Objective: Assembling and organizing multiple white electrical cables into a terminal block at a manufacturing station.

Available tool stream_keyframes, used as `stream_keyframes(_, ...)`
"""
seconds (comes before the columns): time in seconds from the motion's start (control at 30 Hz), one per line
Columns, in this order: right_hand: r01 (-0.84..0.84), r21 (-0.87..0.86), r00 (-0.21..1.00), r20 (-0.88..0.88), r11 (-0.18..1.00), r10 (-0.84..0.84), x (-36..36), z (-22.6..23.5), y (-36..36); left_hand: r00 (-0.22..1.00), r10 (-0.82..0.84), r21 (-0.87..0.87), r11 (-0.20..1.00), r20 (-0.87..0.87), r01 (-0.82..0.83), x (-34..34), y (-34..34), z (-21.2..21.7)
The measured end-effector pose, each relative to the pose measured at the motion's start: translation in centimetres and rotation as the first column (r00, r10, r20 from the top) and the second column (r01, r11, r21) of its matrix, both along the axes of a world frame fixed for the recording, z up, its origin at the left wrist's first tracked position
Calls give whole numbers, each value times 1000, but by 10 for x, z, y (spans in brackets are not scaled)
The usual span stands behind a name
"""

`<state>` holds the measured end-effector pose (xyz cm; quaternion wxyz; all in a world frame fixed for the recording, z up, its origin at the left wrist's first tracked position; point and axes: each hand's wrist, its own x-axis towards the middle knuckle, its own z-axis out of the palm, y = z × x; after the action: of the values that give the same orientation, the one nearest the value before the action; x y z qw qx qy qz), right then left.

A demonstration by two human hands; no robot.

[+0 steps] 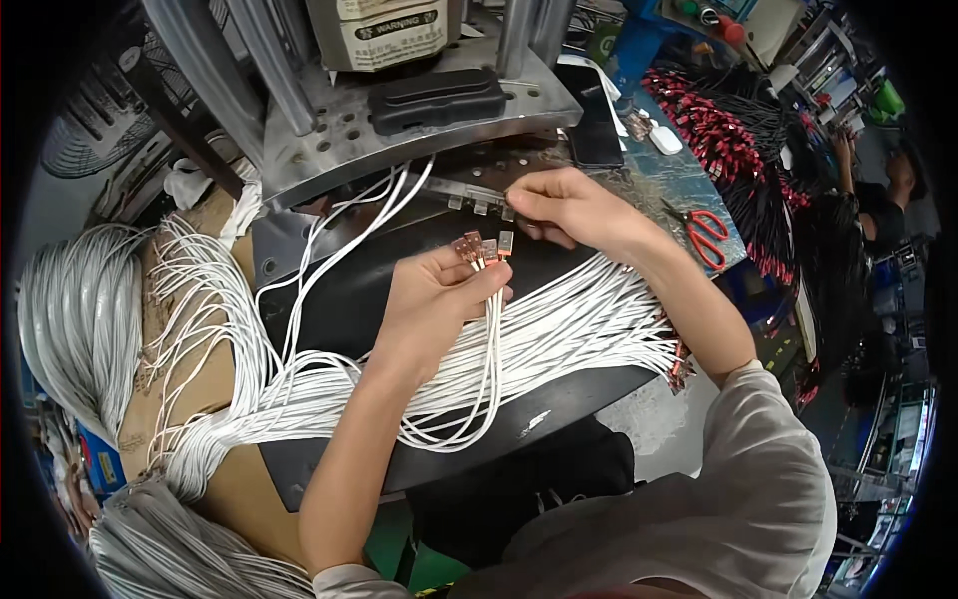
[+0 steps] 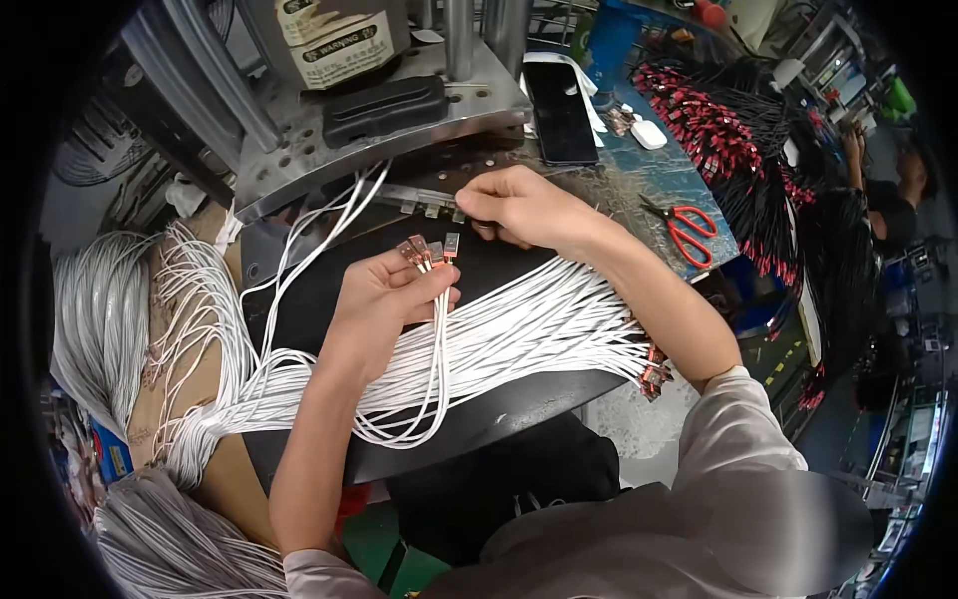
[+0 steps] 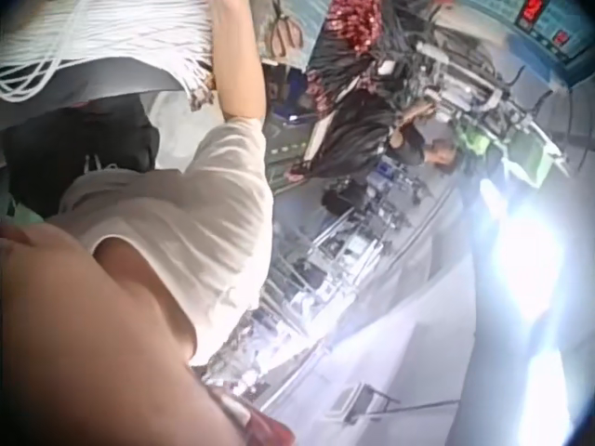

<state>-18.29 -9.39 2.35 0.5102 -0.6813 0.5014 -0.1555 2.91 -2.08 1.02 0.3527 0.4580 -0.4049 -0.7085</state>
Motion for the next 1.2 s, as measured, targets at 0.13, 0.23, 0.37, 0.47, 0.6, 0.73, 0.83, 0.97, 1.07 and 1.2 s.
stream_keyframes(0.13, 48, 206, 906, 403, 977, -129, 5, -9, 8, 1000, 30, -23, 999, -7, -30, -8, 3, -1)
stream_keyframes(0.23, -8, 210, 883, 461, 978, -91, 5, -13, 11, 998, 67, 16, 998, -21, -67, -10, 6, 7)
stream_keyframes(0.37, -33, 141, 902, 431, 990, -31, 10, -10, 15, 1000, 26, -20, 999, 6, -26, -7, 3, 5)
stream_keyframes(0.47, -10, 190, 935, 351, 982, -59, 10, 3, 23, 999, 43, -29, 999, 10, -43, -6, 5, -2)
stream_keyframes(0.6, 54, 146, 961, 261, 988, -91, -8, 9, 22, 996, 68, -66, 996, 52, -65, -4, 8, -6)
stream_keyframes(0.73, 46, 137, 943, 322, 989, -89, -6, -1, 18, 996, 74, -85, 994, 56, -69, -8, 7, 0)
stream_keyframes(0.83, 13, 154, 927, 370, 988, -70, -3, -4, 20, 995, 95, -84, 992, 32, -92, -11, 7, -1)
stream_keyframes(0.97, -33, 144, 929, 370, 989, -23, 1, 1, 23, 988, 157, -109, 982, 1, -156, -13, 6, -2)
stream_keyframes(1.07, -38, 111, 938, 347, 993, -3, 0, 2, 25, 987, 164, -164, 973, 6, -160, -15, 7, -5)
stream_keyframes(1.2, -65, 102, 933, 359, 993, 24, -3, 3, 23, 980, 138, -255, 962, 140, -99, -8, 8, -6)
